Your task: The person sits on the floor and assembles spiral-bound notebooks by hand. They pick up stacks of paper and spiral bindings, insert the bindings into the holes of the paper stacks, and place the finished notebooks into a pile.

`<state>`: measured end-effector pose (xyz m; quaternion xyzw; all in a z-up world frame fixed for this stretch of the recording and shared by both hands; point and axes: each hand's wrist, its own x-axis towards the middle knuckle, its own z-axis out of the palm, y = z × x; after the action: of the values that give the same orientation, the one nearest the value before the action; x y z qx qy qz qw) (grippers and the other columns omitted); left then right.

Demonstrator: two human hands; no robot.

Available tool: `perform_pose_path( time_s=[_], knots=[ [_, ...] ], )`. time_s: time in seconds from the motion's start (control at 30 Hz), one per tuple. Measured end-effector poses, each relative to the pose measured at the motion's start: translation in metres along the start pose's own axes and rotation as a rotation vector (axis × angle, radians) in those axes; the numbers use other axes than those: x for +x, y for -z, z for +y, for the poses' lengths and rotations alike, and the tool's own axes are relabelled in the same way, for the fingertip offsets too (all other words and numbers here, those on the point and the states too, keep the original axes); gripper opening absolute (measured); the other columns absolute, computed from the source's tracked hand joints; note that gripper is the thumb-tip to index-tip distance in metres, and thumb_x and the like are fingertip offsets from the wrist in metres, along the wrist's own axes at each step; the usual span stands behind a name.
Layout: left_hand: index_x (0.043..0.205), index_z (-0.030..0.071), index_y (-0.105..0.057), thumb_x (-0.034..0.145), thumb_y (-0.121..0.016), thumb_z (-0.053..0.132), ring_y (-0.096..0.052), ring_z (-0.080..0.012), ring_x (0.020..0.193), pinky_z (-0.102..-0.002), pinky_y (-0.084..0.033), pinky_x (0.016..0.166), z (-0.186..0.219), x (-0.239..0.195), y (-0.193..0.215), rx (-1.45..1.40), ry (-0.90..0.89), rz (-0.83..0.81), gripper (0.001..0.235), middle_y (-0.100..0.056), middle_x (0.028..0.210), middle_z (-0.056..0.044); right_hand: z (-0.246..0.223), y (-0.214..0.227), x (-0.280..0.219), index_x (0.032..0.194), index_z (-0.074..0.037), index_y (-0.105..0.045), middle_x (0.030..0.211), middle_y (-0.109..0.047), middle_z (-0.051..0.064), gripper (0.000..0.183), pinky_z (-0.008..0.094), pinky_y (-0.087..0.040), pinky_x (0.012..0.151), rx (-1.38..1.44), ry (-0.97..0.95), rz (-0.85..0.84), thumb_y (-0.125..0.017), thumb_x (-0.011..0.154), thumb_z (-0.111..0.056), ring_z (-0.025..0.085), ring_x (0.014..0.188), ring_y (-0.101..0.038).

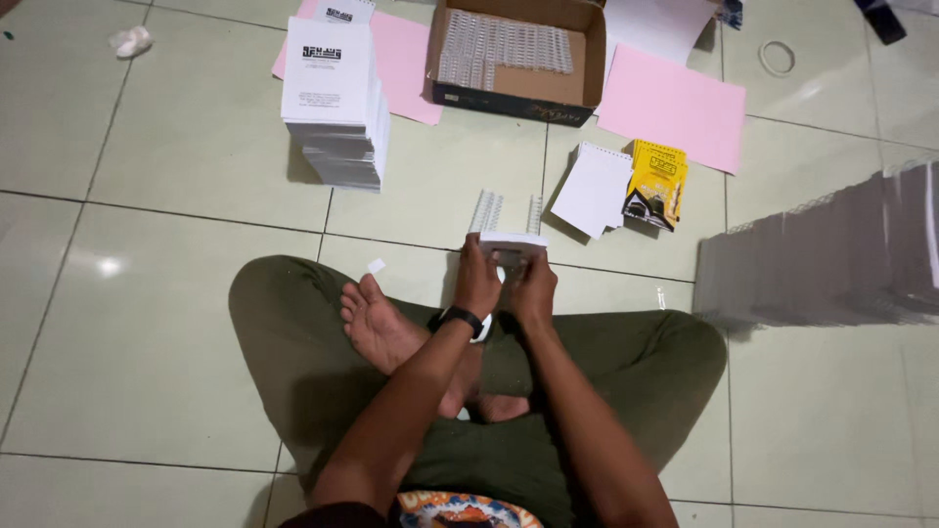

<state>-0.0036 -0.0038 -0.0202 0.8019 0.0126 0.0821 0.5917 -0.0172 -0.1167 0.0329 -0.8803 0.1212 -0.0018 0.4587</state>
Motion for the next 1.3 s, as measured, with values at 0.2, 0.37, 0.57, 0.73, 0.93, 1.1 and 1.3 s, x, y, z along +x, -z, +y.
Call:
perform_pose_path(
  time_s=[0.2, 0.37, 0.57, 0.73, 0.93, 1.1, 1.3],
  knots=[
    [0.126, 0.004, -0.052, 0.097, -0.064, 0.014, -0.06, -0.0525, 0.114, -0.058, -0.048, 0.097, 0.036, 0.003, 0.024, -0.008, 0.08, -0.054, 0.034, -0.062, 0.111, -0.03, -0.011, 0.014, -0.007, 0.103, -0.001, -0.057, 0.087, -0.07, 0.028, 0.005, 0.053, -0.055, 0.073, -0.052, 0.002, 0.114, -0.059, 0.098, -0.002, 0.05, 0.09, -0.07],
    [0.146, -0.001, -0.042, 0.097, -0.064, 0.022, -0.048, -0.0478, 0.139, -0.058, -0.039, 0.117, 0.024, 0.001, 0.018, -0.248, 0.282, -0.235, 0.058, -0.055, 0.142, -0.032, 0.013, 0.038, -0.006, 0.111, -0.006, -0.066, 0.09, -0.07, 0.026, 0.02, 0.053, -0.053, 0.074, -0.073, -0.051, -0.081, -0.066, 0.094, -0.016, 0.046, 0.091, -0.07],
    [0.132, 0.005, -0.05, 0.092, -0.069, 0.017, -0.062, -0.0446, 0.122, -0.055, -0.048, 0.101, 0.04, 0.001, 0.025, -0.199, 0.293, -0.256, 0.046, -0.067, 0.119, -0.024, 0.017, 0.04, -0.005, 0.118, -0.001, -0.065, 0.097, -0.07, 0.029, 0.028, 0.054, -0.051, 0.08, -0.051, -0.068, -0.14, -0.064, 0.094, -0.014, 0.048, 0.098, -0.068],
    [0.122, 0.005, -0.057, 0.091, -0.071, 0.009, -0.065, -0.0326, 0.11, -0.048, -0.05, 0.097, 0.034, 0.004, 0.027, -0.289, 0.215, -0.198, 0.034, -0.068, 0.108, -0.019, -0.012, 0.059, -0.001, 0.121, -0.001, -0.067, 0.103, -0.07, 0.028, 0.038, 0.052, -0.053, 0.085, -0.045, -0.052, -0.229, -0.071, 0.09, -0.023, 0.044, 0.103, -0.069],
    [0.119, 0.004, -0.06, 0.091, -0.071, 0.005, -0.065, -0.0277, 0.104, -0.045, -0.049, 0.097, 0.042, 0.008, 0.03, -0.321, 0.242, -0.164, 0.03, -0.068, 0.105, -0.016, -0.019, 0.148, 0.073, 0.12, -0.003, -0.068, 0.105, -0.069, 0.026, 0.053, 0.054, -0.051, 0.091, -0.352, -0.02, -0.244, -0.082, 0.084, -0.038, 0.045, 0.106, -0.067],
    [0.119, 0.003, -0.06, 0.091, -0.071, 0.004, -0.064, -0.029, 0.107, -0.046, -0.048, 0.097, 0.046, 0.006, 0.026, -0.283, 0.278, -0.152, 0.03, -0.067, 0.106, -0.018, 0.023, 0.199, 0.13, 0.139, 0.003, -0.057, 0.124, -0.055, 0.023, 0.062, 0.054, -0.054, 0.097, -0.792, 0.221, 0.014, -0.083, 0.088, -0.022, 0.043, 0.126, -0.055],
    [0.12, 0.003, -0.059, 0.093, -0.07, 0.004, -0.063, -0.0263, 0.103, -0.045, -0.048, 0.096, 0.053, 0.005, 0.027, -0.29, 0.356, -0.16, 0.03, -0.067, 0.104, -0.016, 0.1, 0.197, 0.161, 0.148, 0.0, -0.054, 0.14, -0.061, 0.025, 0.046, 0.05, -0.047, 0.108, -0.948, 0.496, -0.1, -0.054, 0.103, 0.0, 0.041, 0.134, -0.057]
  ],
)
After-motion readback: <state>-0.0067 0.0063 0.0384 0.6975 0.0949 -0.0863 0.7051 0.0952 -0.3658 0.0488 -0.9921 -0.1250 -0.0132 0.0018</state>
